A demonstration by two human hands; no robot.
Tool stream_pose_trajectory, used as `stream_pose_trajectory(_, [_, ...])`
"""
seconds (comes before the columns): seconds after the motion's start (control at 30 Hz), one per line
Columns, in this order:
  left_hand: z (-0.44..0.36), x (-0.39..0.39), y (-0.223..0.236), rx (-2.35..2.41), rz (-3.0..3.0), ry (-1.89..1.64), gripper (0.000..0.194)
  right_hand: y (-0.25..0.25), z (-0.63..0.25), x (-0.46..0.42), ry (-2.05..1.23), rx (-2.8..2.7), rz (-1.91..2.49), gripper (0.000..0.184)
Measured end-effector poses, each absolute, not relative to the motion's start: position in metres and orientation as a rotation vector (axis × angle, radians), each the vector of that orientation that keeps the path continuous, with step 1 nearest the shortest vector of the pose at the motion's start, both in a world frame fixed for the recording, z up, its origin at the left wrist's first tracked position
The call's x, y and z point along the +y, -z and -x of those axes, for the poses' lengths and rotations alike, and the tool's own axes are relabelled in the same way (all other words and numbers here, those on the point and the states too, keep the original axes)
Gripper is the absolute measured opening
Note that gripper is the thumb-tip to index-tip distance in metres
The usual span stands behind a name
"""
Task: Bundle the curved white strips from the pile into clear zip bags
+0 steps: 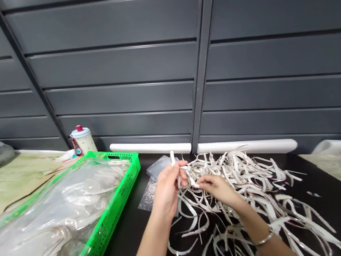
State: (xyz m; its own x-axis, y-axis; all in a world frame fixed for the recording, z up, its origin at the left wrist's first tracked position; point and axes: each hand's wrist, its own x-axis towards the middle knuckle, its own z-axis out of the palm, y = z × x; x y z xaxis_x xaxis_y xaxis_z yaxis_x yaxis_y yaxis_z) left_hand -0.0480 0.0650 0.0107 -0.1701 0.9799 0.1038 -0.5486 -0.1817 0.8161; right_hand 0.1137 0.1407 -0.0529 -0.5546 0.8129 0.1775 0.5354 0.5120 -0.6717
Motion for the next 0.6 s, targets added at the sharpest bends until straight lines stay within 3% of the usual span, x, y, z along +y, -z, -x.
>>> stream_pose_trajectory(0.2, [0.041,0.068,-0.007,0.753,-0.720,-1.717,0.025,0.021,-0.133,0.116,-1.031,-1.852,0.816,0.015])
stream_pose_trajectory(0.6, [0.025,0.062,-0.007,0.703,-0.563,-1.592,0.032,0.010,-0.128,0.097,-0.765,-2.142,0.588,0.016])
